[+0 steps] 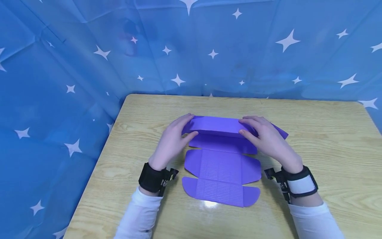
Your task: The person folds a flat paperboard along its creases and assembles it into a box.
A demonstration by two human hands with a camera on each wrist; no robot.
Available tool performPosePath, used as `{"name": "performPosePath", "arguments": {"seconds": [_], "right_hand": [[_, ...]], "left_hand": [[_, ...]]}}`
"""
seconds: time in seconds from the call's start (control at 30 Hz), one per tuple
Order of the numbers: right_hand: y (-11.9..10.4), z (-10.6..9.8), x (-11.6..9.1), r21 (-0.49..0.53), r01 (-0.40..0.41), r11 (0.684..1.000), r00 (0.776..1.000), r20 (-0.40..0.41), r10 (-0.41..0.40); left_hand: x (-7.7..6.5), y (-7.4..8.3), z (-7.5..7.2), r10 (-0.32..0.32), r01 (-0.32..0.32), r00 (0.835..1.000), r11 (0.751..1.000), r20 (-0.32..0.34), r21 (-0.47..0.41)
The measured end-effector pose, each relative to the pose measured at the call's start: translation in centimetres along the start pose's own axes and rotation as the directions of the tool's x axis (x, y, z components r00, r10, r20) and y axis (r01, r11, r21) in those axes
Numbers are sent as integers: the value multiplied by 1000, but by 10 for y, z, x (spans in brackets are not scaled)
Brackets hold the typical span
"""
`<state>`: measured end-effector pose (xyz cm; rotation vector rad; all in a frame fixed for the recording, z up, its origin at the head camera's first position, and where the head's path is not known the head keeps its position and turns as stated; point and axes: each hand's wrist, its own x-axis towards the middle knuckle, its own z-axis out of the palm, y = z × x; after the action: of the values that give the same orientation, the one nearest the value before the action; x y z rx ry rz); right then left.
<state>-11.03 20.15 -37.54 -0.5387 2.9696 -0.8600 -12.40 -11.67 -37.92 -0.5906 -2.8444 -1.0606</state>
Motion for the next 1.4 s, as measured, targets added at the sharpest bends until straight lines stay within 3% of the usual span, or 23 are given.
{"name": "performPosePath", "arguments": {"seconds": [0.23,0.6,1.1,1.4], "right_hand": [[-2,2,-2,1,-15,1000,1000,4,15],[-2,8,-11,-17,-2,1000,1000,-4,2],[-5,5,-9,-46,8,999,1000,-19,-9],[-6,6,-8,-60,12,998,1000,-23,-13]], "left_hand": [[4,3,12,-2,2,1000,998,-1,67],[-4,5,28,2,1,1000,996,-27,84],[1,16,39,-88,87,996,993,-5,-74],[2,16,42,-113,108,993,983,-28,-151]]}}
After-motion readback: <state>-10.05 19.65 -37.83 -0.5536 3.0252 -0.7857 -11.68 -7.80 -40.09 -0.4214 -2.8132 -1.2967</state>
